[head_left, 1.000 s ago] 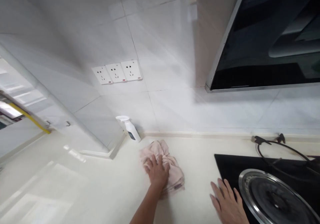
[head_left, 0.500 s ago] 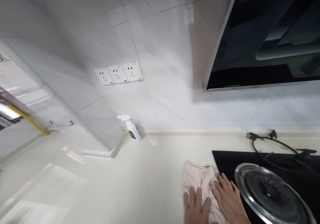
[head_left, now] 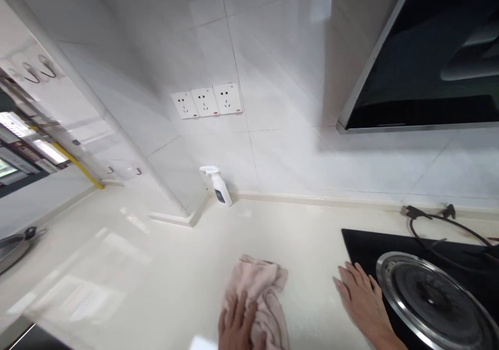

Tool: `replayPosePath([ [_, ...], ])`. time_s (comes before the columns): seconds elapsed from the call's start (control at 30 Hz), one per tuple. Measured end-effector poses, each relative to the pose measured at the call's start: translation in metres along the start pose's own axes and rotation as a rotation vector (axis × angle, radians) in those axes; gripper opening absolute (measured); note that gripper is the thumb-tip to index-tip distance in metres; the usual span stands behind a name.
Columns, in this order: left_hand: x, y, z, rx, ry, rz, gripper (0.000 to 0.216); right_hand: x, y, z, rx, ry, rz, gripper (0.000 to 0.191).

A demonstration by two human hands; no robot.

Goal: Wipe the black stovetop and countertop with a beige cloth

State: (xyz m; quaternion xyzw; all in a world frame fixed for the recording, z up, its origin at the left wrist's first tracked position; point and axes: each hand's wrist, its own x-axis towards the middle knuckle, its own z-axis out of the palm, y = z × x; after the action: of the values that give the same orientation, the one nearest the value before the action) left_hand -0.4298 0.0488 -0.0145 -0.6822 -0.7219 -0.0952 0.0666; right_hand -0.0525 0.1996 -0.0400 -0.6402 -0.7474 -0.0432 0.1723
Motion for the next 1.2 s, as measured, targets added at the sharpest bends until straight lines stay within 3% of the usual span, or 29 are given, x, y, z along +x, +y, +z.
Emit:
replayPosePath([
  [0.13, 0.046, -0.031, -0.022, 0.01, -0.154, -0.266, 0.052, 0.001, -0.001, 0.0, -0.006, -0.014, 0.009, 0.065],
  [0.3, 0.081, -0.027, -0.027, -0.018, -0.262, -0.39, 0.056, 0.001, 0.0, -0.001, -0.004, -0.026, -0.001, 0.064],
  [0.43, 0.064, 0.001, -0.027, -0.015, -0.233, -0.352, 0.044, 0.0, -0.001, -0.002, -0.011, -0.027, 0.009, 0.063],
  [0.63, 0.02, 0.063, -0.014, -0.24, 0.045, -0.104, 0.029, 0.0, -0.003, -0.003, -0.02, -0.018, 0.006, 0.06],
  [0.73, 0.024, 0.078, -0.016, -0.455, -0.008, -0.085, 0.035, 0.0, -0.003, -0.004, -0.027, -0.009, 0.005, 0.061],
  [0.87, 0.051, 0.081, -0.059, -0.814, -0.248, -0.325, 0.049, 0.001, -0.002, -0.003, -0.028, -0.007, 0.001, 0.06],
  [1.0, 0.083, 0.069, -0.115, -1.03, -0.31, -0.386, 0.053, 0.001, -0.001, -0.003, -0.015, -0.013, 0.004, 0.058],
  [1.1, 0.101, 0.05, -0.128, -0.886, -0.351, -0.389, 0.053, 0.001, -0.002, -0.003, -0.008, 0.0, 0.002, 0.058],
  [1.2, 0.105, 0.033, -0.112, -0.52, -0.353, -0.419, 0.048, 0.0, -0.002, -0.003, 0.0, 0.009, -0.003, 0.06],
])
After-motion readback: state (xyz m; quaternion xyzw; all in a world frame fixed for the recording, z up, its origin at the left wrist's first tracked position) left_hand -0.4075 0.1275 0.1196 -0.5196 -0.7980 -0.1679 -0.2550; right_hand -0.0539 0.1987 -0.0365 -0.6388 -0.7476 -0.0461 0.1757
